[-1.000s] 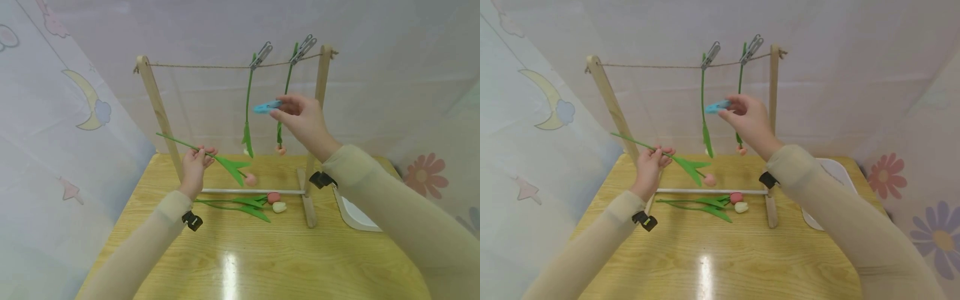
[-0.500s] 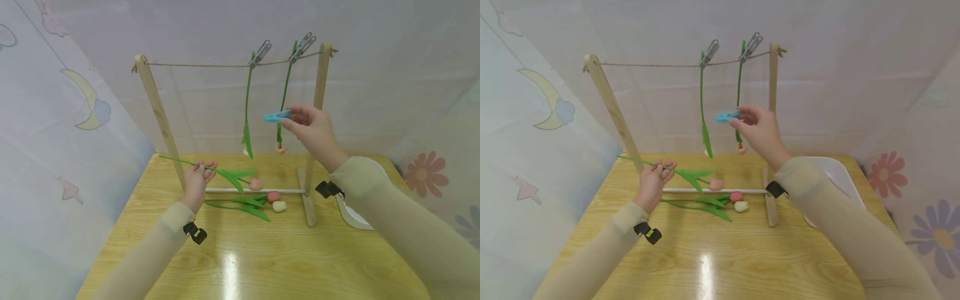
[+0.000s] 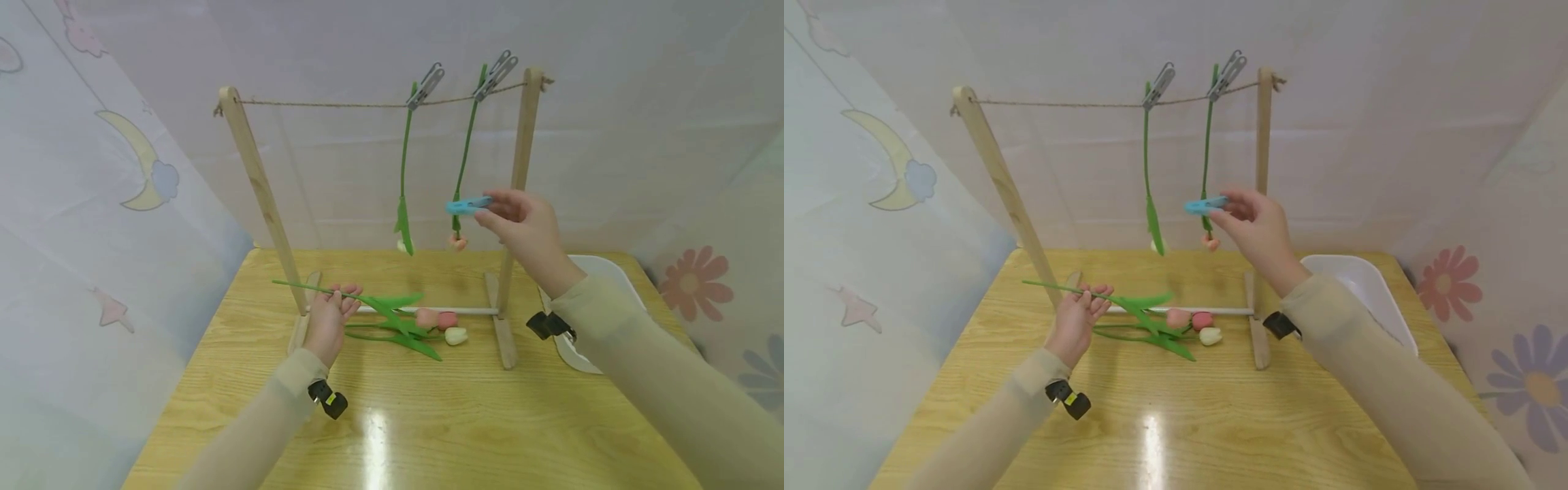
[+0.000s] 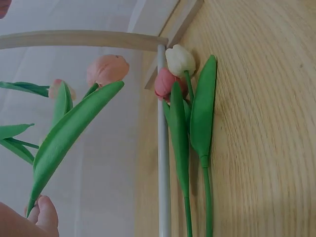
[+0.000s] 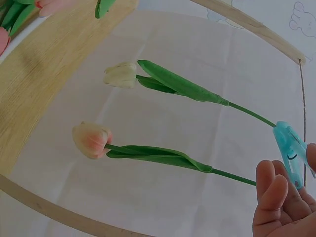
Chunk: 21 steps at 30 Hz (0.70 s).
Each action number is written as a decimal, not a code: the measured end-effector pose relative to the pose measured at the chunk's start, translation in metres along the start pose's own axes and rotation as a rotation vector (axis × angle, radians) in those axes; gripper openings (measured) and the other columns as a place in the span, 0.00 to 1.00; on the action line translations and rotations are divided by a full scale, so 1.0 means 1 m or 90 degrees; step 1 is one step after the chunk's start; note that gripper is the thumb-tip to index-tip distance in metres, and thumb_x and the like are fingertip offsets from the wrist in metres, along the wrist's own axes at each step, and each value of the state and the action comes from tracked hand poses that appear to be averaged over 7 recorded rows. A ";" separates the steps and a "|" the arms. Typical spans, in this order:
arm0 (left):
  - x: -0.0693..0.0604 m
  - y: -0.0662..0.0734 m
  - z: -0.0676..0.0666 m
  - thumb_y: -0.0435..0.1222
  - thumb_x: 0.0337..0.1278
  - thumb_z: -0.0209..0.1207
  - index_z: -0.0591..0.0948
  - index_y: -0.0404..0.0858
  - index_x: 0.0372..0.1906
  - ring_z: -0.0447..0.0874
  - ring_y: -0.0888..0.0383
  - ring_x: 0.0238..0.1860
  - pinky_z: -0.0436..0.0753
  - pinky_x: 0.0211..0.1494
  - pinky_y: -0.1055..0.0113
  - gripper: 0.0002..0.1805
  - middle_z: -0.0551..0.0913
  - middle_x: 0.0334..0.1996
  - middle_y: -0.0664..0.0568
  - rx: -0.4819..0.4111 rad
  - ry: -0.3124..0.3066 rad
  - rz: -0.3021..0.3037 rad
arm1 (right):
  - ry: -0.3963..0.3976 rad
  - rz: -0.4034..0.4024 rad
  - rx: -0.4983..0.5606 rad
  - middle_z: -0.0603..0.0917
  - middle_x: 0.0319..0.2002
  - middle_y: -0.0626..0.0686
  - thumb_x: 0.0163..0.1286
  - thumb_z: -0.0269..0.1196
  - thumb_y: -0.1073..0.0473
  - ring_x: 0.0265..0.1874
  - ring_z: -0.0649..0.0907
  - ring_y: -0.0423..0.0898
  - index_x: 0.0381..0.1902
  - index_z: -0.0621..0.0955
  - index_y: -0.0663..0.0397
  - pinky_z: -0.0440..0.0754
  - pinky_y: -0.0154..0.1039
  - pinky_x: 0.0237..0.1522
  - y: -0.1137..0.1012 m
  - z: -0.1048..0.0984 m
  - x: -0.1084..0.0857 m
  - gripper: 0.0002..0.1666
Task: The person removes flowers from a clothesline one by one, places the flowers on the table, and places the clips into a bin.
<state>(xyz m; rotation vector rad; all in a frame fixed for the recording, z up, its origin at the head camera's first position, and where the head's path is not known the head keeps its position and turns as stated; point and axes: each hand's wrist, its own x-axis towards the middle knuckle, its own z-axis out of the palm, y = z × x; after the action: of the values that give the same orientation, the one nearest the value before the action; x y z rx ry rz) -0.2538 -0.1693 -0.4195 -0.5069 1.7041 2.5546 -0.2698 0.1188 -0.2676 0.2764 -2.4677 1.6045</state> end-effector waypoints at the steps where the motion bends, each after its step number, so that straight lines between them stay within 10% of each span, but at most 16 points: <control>1: -0.001 -0.001 0.000 0.29 0.78 0.32 0.52 0.25 0.68 0.71 0.44 0.64 0.75 0.63 0.60 0.21 0.70 0.59 0.33 0.002 0.000 0.003 | 0.002 0.005 0.000 0.84 0.47 0.52 0.69 0.64 0.54 0.38 0.82 0.32 0.61 0.76 0.63 0.77 0.27 0.28 0.001 -0.001 -0.001 0.26; 21: -0.007 -0.021 -0.007 0.32 0.78 0.39 0.64 0.29 0.51 0.81 0.53 0.54 0.80 0.57 0.65 0.09 0.77 0.53 0.38 0.009 0.013 -0.011 | -0.004 0.030 0.016 0.82 0.38 0.35 0.71 0.62 0.56 0.37 0.82 0.31 0.63 0.74 0.65 0.76 0.25 0.27 0.020 -0.008 -0.010 0.27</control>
<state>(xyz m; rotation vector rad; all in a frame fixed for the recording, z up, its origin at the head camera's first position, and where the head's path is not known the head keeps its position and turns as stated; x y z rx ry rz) -0.2416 -0.1661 -0.4384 -0.5452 1.7146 2.5331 -0.2652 0.1343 -0.2847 0.2278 -2.4778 1.6566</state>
